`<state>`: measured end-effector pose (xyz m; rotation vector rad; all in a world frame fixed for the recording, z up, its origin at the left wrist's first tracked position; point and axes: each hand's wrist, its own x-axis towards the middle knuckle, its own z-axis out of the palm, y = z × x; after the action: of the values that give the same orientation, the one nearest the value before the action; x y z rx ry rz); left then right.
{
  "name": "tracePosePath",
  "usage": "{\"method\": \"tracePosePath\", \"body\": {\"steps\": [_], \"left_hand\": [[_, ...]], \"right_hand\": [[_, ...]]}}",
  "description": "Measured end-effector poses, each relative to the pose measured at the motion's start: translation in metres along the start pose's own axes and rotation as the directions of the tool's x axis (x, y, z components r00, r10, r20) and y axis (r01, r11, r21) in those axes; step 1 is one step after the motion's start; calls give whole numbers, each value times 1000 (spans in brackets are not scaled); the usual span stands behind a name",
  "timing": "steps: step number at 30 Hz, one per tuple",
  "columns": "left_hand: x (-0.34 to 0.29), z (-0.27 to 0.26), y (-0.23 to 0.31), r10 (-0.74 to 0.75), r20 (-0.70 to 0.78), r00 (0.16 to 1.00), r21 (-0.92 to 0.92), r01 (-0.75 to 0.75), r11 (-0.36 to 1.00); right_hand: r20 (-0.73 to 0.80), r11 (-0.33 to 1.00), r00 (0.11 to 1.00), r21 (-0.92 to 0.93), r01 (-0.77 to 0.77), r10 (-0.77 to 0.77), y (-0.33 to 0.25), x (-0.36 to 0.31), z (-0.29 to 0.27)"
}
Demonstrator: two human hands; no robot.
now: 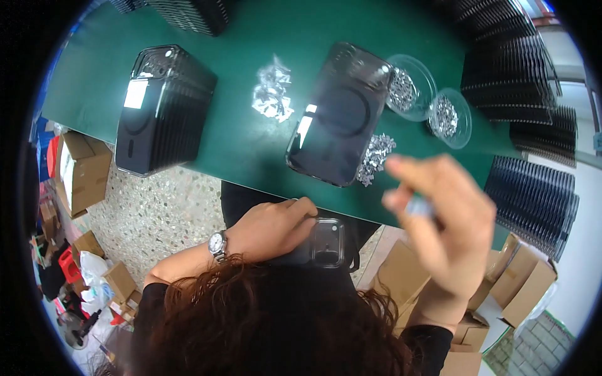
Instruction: Manually attaching small internal components to transparent phone cases at a manufacturing workstation.
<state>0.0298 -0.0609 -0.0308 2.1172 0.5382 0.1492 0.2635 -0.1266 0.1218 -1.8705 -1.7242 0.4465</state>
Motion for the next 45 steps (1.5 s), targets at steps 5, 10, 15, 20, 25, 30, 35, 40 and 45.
{"method": "tracePosePath", "body": {"steps": [5,10,15,20,25,30,35,40,45], "left_hand": [[-20,-23,-22,-78,-47,996,-228,66,972],[-37,-54,-31,-181,-156,971,-254,138,957],[-39,-56,-37,-201,-310,929,-314,100,944],[-33,-62,-37,-216,-310,926,-354,98,930],[-27,-72,-32,-226,-315,922,-416,80,906],[-22,-97,-7,-207,-262,943,-479,59,876],[-7,-114,16,-137,-274,952,-440,2,898],[17,-121,41,-156,-223,962,-369,65,927],[47,-119,61,-94,-207,974,-316,24,949]], "right_hand": [[140,900,920,-197,388,-366,27,143,47],[626,835,762,-500,229,166,5,234,105],[692,827,705,-482,290,156,29,249,151],[673,808,724,-507,300,154,32,251,156],[635,827,771,-458,326,48,28,248,126],[446,952,856,-27,305,-261,-1,210,78],[390,946,872,246,209,-294,-22,156,36],[275,919,889,254,300,-366,-5,109,11],[166,838,837,-88,539,-521,6,77,1]]}}
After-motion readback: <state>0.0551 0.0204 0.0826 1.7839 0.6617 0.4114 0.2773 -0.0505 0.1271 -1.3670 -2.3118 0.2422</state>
